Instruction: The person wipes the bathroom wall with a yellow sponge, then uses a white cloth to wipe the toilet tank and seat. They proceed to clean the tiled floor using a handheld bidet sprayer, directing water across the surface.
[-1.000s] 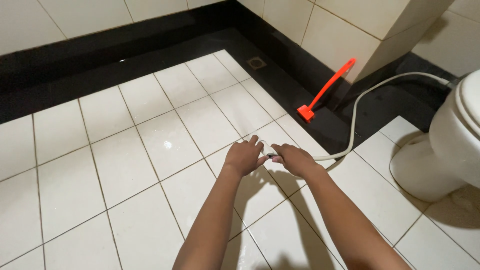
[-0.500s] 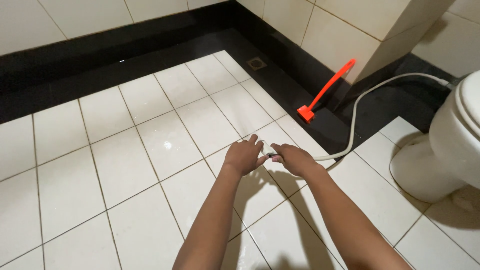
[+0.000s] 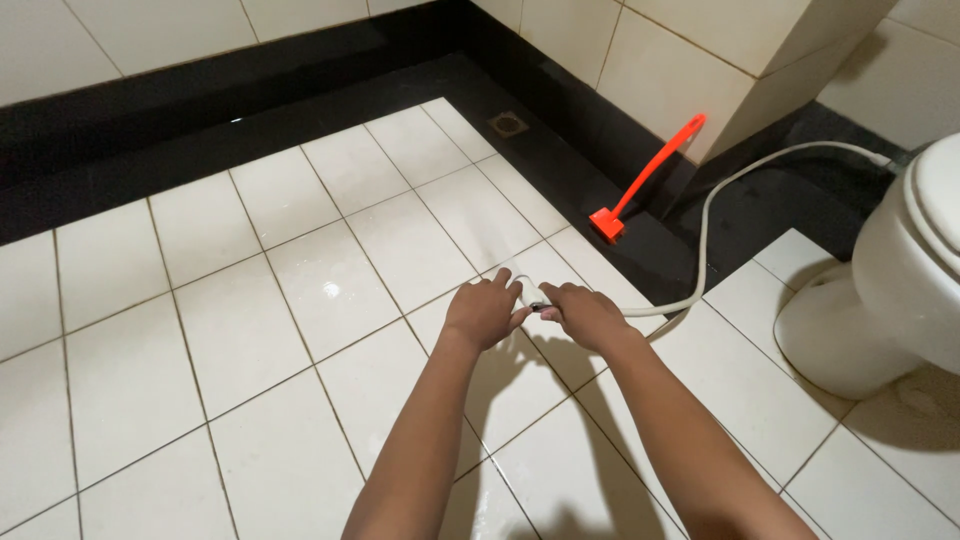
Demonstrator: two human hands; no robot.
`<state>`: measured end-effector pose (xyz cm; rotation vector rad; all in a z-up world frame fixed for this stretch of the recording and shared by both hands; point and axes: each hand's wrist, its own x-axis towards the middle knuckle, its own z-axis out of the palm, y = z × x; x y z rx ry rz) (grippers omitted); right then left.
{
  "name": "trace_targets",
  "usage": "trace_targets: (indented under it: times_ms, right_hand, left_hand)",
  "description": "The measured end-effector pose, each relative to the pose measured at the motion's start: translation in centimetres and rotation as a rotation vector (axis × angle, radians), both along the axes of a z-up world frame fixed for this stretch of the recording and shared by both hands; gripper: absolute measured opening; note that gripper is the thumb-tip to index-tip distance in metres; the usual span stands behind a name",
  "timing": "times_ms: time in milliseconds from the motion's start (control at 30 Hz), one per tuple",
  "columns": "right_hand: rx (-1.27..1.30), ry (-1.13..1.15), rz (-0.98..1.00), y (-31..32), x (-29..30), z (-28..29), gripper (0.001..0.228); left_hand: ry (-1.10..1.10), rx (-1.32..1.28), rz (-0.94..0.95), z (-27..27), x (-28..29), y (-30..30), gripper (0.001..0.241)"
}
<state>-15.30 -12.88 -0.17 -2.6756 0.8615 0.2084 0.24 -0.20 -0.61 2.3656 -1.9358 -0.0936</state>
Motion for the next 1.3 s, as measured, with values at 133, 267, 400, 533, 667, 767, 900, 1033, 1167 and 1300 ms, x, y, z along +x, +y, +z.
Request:
trace_targets:
  times_ms: [133,267,400,533,667,767,900,1033,1167,1300]
  right_hand:
    - [-0.022,-0.032,-0.003,0.4,0.0,1.0,0.057]
    - [-0.079,-0.124,0.029,0.0,0.0,0.4,0.054]
    - [-0.152,-0.198,0.044,0.0,0.2,0.5,0.052]
    - [-0.183,-0.225,0.034,0.0,0.3,0.2,0.053]
    - [-0.2,-0.263,0.038,-0.1,0.4,-0.3,0.052]
    - [-0.179,-0.237,0.033,0.0,0.6,-0.2,0.053]
    - [-0.14,-0.14,0.042,0.4,0.7,0.2,0.054]
    - [-0.139,-0.151,0.049,0.1,0.7,-0.3,0.052]
    - [-0.134,-0.184,0.086,0.1,1.0,-0.8,0.053]
    - [-0.139,-0.181,0.094,0.3,1.3,-1.3,0.055]
  left_hand:
    - [0.029,0.007,0.023,0.7,0.0,0.2,0.05]
    - [0.063,-0.014,0.041,0.7,0.1,0.5,0.052]
    - [0.065,-0.082,0.041,0.3,0.4,0.6,0.057]
    - [0.069,-0.092,0.044,0.4,0.5,0.6,0.059]
    - [0.061,-0.105,0.044,0.6,0.6,0.6,0.059]
    - [0.059,-0.091,0.047,0.6,0.7,0.7,0.057]
    - [0.056,-0.066,0.042,0.2,0.7,0.6,0.052]
    - [0.056,-0.05,0.047,0.4,0.7,0.6,0.052]
    - [0.056,-0.061,0.049,0.2,0.6,0.8,0.059]
    - [0.034,-0.04,0.043,-0.3,0.7,0.6,0.065]
